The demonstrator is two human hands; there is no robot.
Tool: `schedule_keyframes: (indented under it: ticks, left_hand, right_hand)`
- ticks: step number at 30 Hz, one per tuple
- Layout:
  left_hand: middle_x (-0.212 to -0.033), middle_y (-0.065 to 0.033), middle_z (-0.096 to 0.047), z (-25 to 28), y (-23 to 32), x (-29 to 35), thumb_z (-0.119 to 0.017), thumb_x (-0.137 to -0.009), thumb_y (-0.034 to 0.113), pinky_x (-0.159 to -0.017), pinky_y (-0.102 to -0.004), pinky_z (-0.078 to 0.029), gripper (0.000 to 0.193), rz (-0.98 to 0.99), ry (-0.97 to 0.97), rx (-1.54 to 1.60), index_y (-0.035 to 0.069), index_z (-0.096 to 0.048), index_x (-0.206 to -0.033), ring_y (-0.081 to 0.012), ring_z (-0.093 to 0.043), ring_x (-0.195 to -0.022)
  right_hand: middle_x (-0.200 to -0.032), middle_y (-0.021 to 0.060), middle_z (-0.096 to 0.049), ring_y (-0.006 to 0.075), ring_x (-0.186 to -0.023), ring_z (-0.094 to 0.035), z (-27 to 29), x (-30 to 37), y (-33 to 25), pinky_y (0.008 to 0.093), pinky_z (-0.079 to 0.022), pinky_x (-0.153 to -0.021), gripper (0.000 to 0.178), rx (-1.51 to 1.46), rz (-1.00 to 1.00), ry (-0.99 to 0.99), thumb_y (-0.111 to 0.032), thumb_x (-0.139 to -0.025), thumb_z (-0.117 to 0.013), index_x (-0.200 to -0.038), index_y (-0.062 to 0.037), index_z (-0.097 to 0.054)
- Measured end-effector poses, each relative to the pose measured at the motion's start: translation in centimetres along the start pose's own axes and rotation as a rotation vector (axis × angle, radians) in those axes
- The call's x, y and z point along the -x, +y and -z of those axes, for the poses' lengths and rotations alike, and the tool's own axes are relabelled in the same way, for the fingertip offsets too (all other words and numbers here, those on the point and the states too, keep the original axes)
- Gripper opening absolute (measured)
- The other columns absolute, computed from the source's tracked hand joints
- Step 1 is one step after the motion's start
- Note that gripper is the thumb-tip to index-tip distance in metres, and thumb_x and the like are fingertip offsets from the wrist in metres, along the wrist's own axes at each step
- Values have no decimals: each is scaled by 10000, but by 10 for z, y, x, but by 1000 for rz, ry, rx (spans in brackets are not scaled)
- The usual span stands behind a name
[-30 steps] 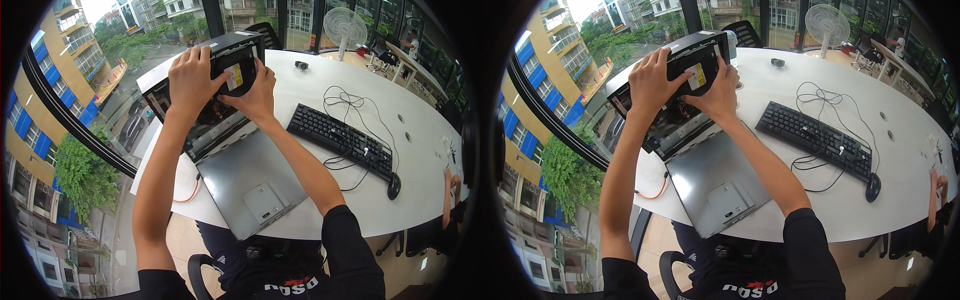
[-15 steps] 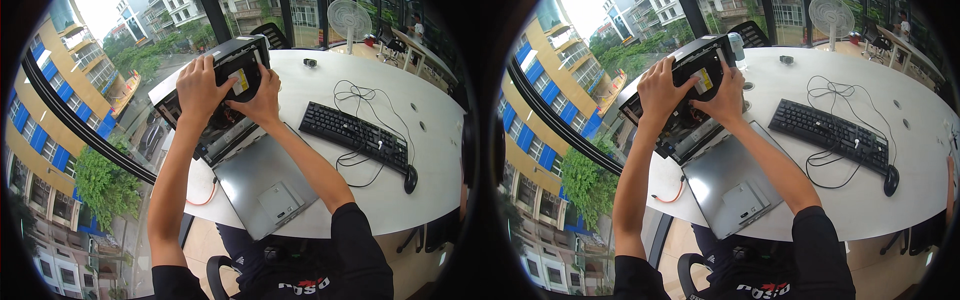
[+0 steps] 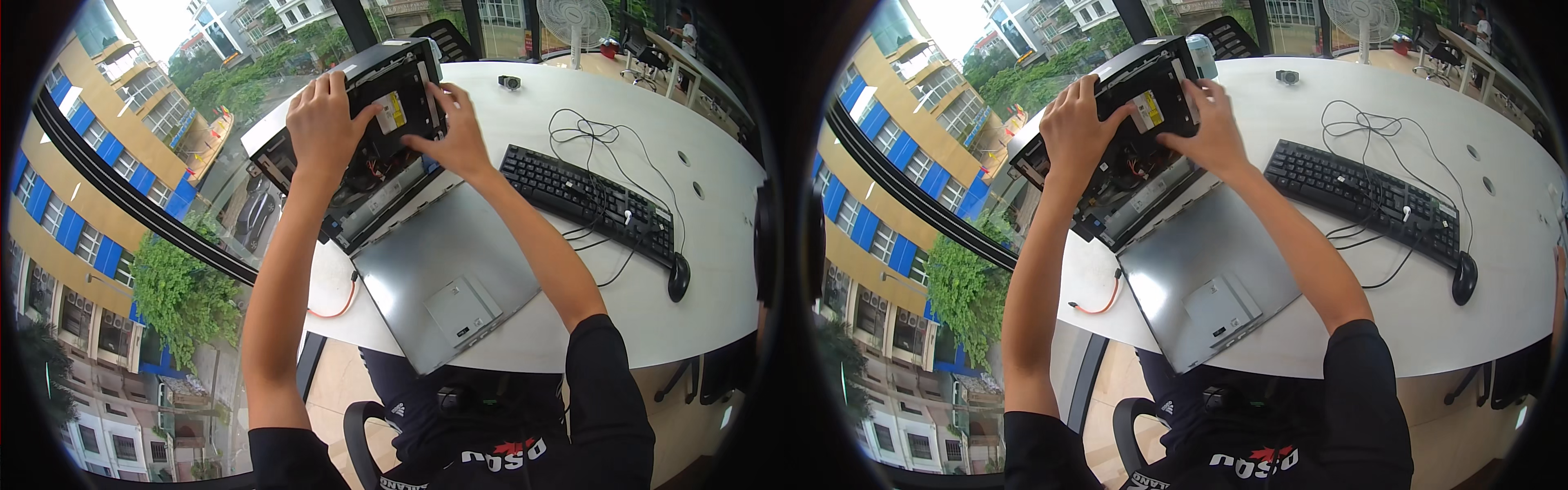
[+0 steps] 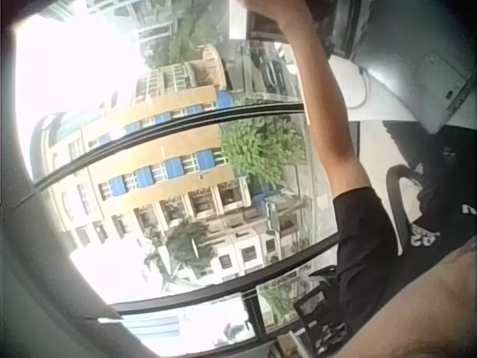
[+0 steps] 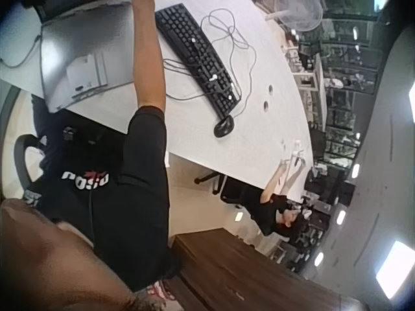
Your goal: The recorder is reassembling a computer, inserting a drive and closing the case.
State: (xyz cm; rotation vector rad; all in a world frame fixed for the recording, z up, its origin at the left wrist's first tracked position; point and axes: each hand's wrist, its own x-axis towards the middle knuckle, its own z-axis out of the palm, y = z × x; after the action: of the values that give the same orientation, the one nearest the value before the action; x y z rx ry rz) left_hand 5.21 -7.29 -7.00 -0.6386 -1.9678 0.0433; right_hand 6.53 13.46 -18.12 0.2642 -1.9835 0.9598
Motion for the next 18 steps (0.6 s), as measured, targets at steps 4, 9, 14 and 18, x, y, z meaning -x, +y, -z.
schedule_keyframes:
  ticks: [4, 9, 14, 18]
  left_hand:
    - [-1114, -125, -737, 1, 4, -2, -784, -794, 601, -875, -400, -557, 701, 13, -20, -5, 47, -659, -1204, -296, -720, -1026]
    - [-1130, -123, -736, 4, 5, -1, -767, -814, 600, -892, -419, -550, 683, 26, -35, -31, 53, -660, -1208, -307, -713, -1045]
    - [-1153, -125, -727, 12, 9, -5, -777, -808, 584, -911, -437, -542, 685, 21, -75, -29, 58, -647, -1227, -317, -703, -1058]
    - [-1173, -166, -708, 13, 13, -12, -804, -772, 595, -920, -457, -539, 784, 25, -231, -79, 15, -608, -1264, -344, -681, -1107]
  right_hand:
    - [-1445, 213, -462, 373, -1298, -505, 12, 3, 27, 424, -480, -1069, 948, 65, -58, 27, -375, -710, -913, -1442, 44, -479]
    - [-1390, 234, -574, 357, -1279, -579, 0, 5, 42, 415, -460, -1096, 929, -22, -283, -100, -430, -745, -891, -1432, 50, -490]
    - [-1379, 248, -617, 349, -1292, -602, -7, -3, 77, 416, -472, -1089, 961, -263, -254, -249, -554, -771, -860, -1461, 5, -490]
    - [-1269, 222, -688, 332, -1220, -652, -9, 3, 75, 407, -505, -1031, 906, -402, -312, -300, -547, -783, -856, -1422, 2, -521]
